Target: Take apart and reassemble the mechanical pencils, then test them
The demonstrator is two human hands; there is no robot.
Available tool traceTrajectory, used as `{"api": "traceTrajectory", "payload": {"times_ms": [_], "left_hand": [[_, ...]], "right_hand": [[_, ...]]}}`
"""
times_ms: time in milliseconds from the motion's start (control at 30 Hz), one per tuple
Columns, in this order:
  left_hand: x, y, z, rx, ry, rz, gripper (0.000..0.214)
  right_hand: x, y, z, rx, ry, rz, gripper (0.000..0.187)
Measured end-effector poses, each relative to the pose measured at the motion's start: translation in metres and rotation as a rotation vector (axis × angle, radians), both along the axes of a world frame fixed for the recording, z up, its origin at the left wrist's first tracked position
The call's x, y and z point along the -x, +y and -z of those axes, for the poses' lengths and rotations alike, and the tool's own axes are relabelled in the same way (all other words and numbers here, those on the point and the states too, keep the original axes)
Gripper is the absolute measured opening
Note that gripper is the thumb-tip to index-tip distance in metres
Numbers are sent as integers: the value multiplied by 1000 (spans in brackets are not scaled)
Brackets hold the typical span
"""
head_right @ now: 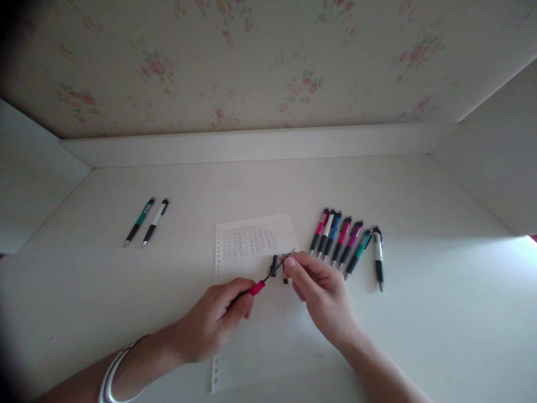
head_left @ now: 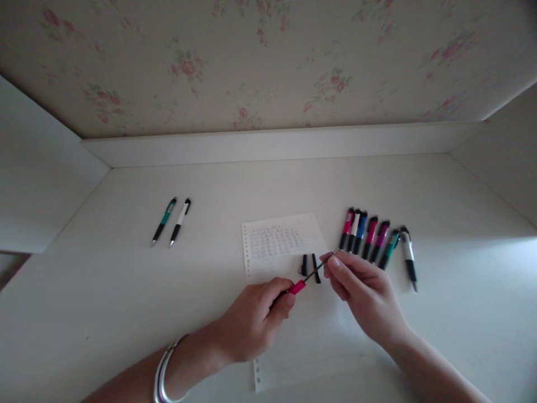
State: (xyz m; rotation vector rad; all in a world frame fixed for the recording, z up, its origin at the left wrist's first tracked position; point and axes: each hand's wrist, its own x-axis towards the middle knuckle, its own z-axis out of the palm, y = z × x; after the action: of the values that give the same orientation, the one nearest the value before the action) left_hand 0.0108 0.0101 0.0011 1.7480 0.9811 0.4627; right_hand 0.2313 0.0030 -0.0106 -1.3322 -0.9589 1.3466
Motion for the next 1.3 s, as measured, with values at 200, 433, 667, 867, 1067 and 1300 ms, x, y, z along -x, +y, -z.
{"api": "traceTrajectory", "payload": {"times_ms": [200, 433, 667, 867, 1067, 1300], "left_hand": [[1, -1, 3, 3, -3, 3, 28], [0, 0, -3, 16, -31, 21, 24], [0, 1, -7, 82, -90, 86, 23], [4, 0, -3, 104, -115, 76, 22], [4, -1, -2, 125, -133, 41, 20], [5, -2, -2, 84, -151, 69, 20]], "right_hand": [[-3, -1, 3, -59, -20, 93, 27], [5, 0, -11, -112, -221, -142, 31], [10, -2, -16, -167, -265, -244, 32], [8, -5, -11, -187, -324, -280, 26], [12, -3, -14, -240, -399, -336, 29], [15, -6, -16, -227, -383, -347, 32]]}}
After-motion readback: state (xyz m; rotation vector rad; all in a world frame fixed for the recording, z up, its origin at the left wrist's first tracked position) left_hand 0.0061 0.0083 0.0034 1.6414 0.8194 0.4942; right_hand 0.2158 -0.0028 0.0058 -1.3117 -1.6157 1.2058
